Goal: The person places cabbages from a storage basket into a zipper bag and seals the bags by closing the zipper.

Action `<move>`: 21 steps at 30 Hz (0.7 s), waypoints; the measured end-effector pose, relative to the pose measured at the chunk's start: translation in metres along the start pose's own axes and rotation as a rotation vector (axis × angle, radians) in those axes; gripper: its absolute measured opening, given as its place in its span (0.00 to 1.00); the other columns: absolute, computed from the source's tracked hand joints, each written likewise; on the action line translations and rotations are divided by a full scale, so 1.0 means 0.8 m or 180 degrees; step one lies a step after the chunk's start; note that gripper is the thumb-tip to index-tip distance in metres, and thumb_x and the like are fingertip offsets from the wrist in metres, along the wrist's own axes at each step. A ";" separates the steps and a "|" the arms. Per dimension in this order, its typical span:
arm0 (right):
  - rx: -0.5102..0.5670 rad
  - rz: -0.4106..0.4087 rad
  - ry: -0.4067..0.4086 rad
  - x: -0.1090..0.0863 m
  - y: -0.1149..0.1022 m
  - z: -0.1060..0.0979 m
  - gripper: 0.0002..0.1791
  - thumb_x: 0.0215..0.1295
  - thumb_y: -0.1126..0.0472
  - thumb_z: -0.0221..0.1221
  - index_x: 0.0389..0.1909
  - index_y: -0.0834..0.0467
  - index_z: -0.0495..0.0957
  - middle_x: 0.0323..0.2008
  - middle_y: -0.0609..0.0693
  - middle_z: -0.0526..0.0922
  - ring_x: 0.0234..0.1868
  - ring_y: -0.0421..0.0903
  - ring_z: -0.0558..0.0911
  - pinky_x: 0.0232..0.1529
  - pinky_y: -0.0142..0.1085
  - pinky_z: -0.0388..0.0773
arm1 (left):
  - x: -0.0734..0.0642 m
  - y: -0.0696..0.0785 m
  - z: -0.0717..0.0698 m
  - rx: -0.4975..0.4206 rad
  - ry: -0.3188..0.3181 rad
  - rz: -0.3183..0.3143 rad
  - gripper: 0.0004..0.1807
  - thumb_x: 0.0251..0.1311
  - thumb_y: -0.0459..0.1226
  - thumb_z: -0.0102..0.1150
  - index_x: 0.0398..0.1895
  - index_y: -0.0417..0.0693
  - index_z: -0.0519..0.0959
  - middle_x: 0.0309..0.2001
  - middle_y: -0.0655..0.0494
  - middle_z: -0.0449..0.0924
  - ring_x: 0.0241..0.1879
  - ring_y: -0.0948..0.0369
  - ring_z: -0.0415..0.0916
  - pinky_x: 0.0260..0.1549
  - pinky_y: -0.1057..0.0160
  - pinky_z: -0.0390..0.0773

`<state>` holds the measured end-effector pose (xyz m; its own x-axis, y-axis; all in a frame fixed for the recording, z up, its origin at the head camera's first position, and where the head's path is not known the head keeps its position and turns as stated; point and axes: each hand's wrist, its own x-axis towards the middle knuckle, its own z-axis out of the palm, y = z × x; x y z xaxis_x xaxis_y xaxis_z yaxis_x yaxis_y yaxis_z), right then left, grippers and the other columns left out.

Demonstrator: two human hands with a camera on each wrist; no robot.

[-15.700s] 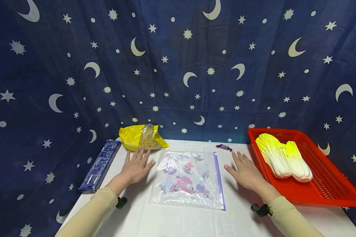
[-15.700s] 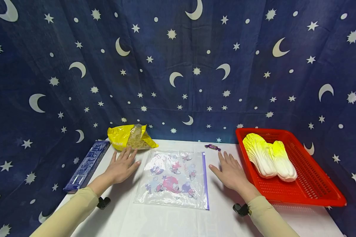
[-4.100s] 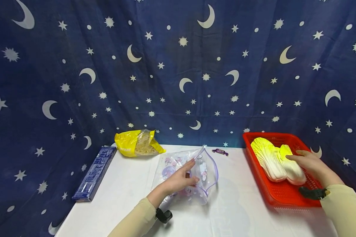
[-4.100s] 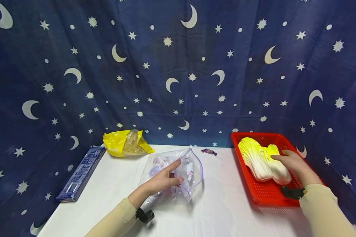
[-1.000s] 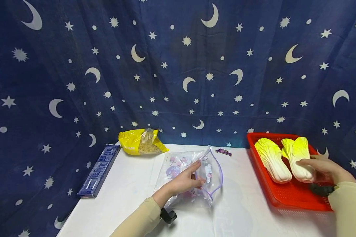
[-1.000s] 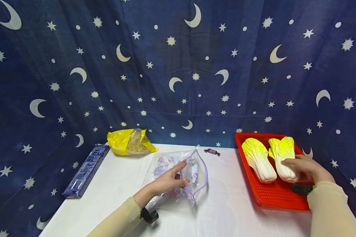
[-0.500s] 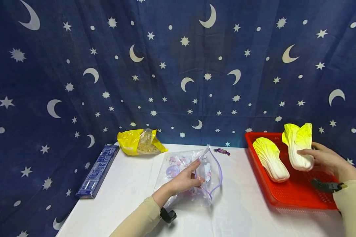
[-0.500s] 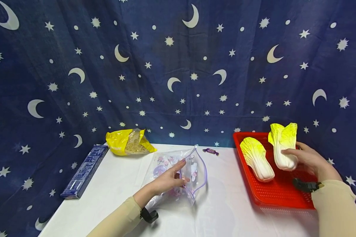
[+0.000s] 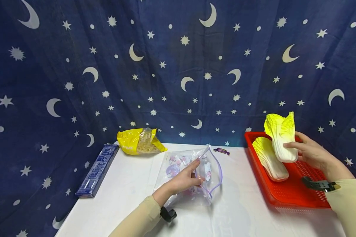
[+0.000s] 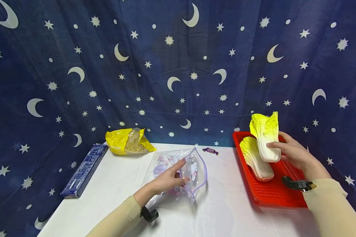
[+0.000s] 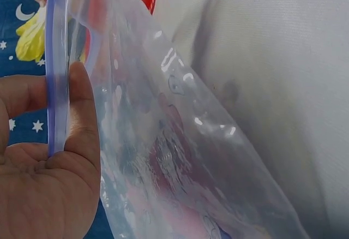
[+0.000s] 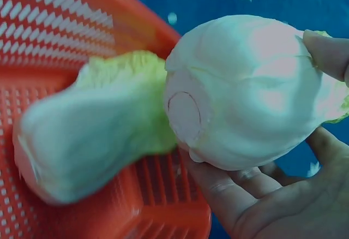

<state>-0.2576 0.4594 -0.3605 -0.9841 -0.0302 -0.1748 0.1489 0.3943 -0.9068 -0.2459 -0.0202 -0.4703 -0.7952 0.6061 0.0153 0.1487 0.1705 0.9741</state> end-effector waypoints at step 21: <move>0.0015 -0.0546 -0.0583 -0.017 -0.064 0.116 0.48 0.70 0.60 0.63 0.81 0.58 0.43 0.69 0.65 0.60 0.53 0.44 0.77 0.51 0.42 0.81 | 0.003 -0.003 0.003 0.0155 0.0144 -0.0132 0.52 0.60 0.32 0.67 0.83 0.42 0.47 0.74 0.39 0.62 0.54 0.56 0.78 0.49 0.61 0.81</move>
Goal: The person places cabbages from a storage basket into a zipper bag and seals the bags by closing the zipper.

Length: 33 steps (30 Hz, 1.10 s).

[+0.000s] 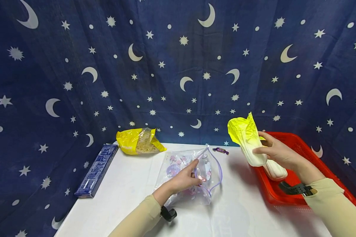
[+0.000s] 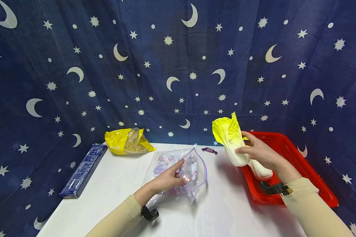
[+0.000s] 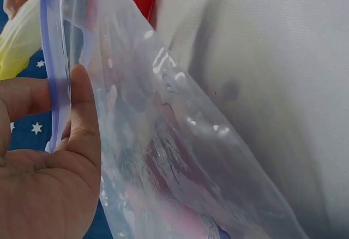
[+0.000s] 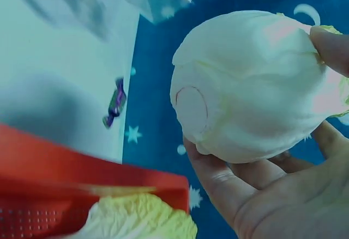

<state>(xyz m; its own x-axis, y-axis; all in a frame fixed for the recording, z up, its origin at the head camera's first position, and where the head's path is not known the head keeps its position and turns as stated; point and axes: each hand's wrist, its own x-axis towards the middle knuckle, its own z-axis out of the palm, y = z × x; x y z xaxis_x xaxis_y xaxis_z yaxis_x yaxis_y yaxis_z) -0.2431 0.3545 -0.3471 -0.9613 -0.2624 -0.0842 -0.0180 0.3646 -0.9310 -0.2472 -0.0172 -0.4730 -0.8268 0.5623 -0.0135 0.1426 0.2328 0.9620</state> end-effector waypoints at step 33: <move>-0.0395 -0.0328 -0.0705 0.017 0.024 0.075 0.45 0.61 0.60 0.70 0.78 0.57 0.60 0.61 0.63 0.72 0.52 0.58 0.77 0.47 0.42 0.83 | 0.004 0.002 0.000 -0.0016 0.0123 -0.0016 0.54 0.62 0.40 0.71 0.83 0.44 0.45 0.83 0.50 0.39 0.47 0.61 0.80 0.43 0.67 0.82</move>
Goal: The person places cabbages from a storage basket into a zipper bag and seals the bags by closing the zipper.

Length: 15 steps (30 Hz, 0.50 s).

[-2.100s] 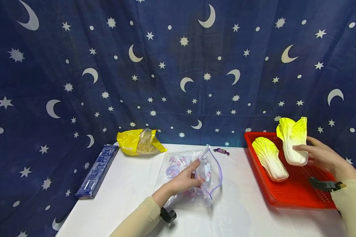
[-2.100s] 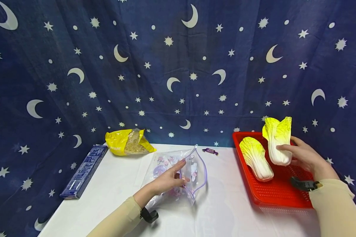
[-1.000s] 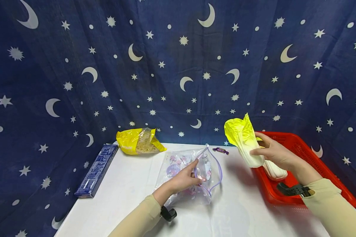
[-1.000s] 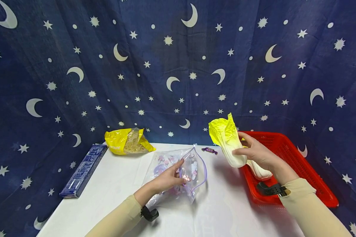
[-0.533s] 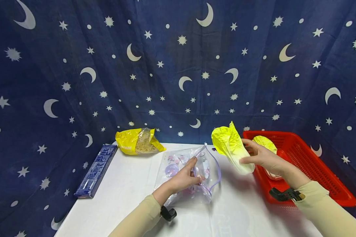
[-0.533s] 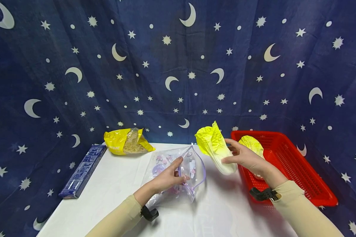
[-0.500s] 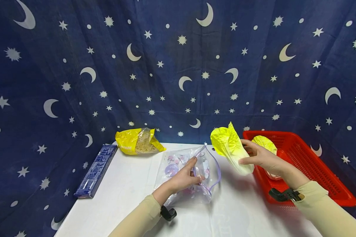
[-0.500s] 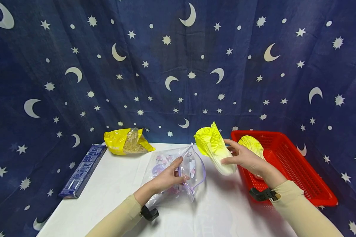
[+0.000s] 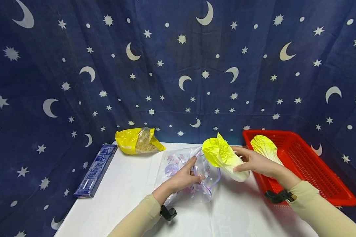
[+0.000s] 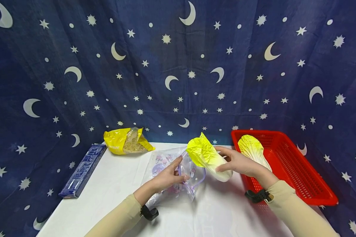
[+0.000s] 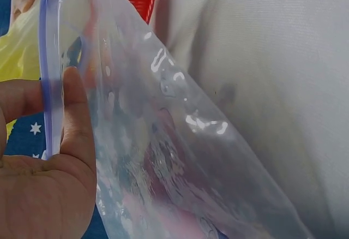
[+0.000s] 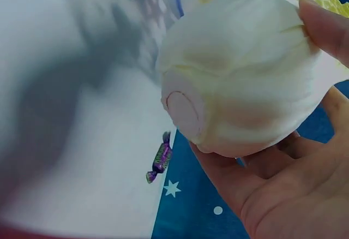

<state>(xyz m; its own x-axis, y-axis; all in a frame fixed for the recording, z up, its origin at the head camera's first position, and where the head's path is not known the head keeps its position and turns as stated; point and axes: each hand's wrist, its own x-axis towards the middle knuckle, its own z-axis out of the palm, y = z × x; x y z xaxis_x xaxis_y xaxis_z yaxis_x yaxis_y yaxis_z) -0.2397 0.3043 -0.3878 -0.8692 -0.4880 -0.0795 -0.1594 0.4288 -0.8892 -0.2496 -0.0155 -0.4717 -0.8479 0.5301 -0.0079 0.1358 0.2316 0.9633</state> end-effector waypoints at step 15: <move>-0.0684 0.0322 -0.0051 0.004 0.000 0.015 0.45 0.56 0.56 0.74 0.75 0.53 0.67 0.61 0.56 0.75 0.54 0.54 0.74 0.48 0.43 0.79 | 0.000 0.002 -0.001 -0.0206 -0.0018 -0.0104 0.56 0.60 0.39 0.72 0.84 0.48 0.44 0.81 0.52 0.46 0.31 0.64 0.75 0.41 0.57 0.83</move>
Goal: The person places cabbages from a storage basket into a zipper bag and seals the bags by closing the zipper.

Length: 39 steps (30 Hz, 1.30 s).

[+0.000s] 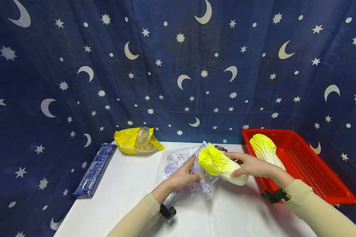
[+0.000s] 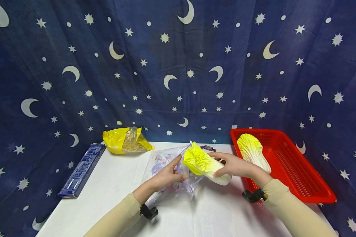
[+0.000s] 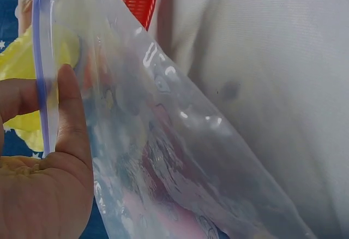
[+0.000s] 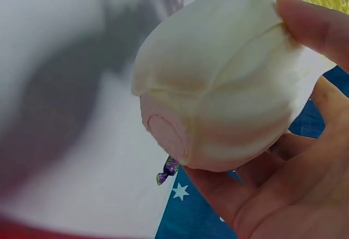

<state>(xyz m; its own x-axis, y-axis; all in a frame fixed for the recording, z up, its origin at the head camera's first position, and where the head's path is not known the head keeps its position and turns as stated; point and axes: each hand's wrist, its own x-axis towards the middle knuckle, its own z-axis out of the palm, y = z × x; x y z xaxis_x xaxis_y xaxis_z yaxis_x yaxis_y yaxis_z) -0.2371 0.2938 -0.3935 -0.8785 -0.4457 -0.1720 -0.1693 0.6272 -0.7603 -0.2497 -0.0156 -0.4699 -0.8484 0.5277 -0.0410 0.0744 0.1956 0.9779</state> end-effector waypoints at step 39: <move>-0.1805 0.0218 -0.0129 0.029 -0.011 0.032 0.40 0.42 0.50 0.73 0.64 0.44 0.80 0.41 0.46 0.78 0.38 0.46 0.75 0.39 0.44 0.75 | 0.006 0.007 0.002 0.0331 -0.0104 0.0377 0.52 0.60 0.34 0.66 0.84 0.50 0.47 0.83 0.59 0.40 0.33 0.63 0.69 0.35 0.70 0.80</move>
<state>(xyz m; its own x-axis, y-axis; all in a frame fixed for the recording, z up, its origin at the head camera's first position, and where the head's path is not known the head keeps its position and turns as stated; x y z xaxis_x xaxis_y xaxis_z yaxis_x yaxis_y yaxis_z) -0.2446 0.2611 -0.4068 -0.8800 -0.4090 -0.2416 -0.3355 0.8951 -0.2935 -0.2525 -0.0102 -0.4648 -0.8131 0.5785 0.0650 0.2283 0.2142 0.9498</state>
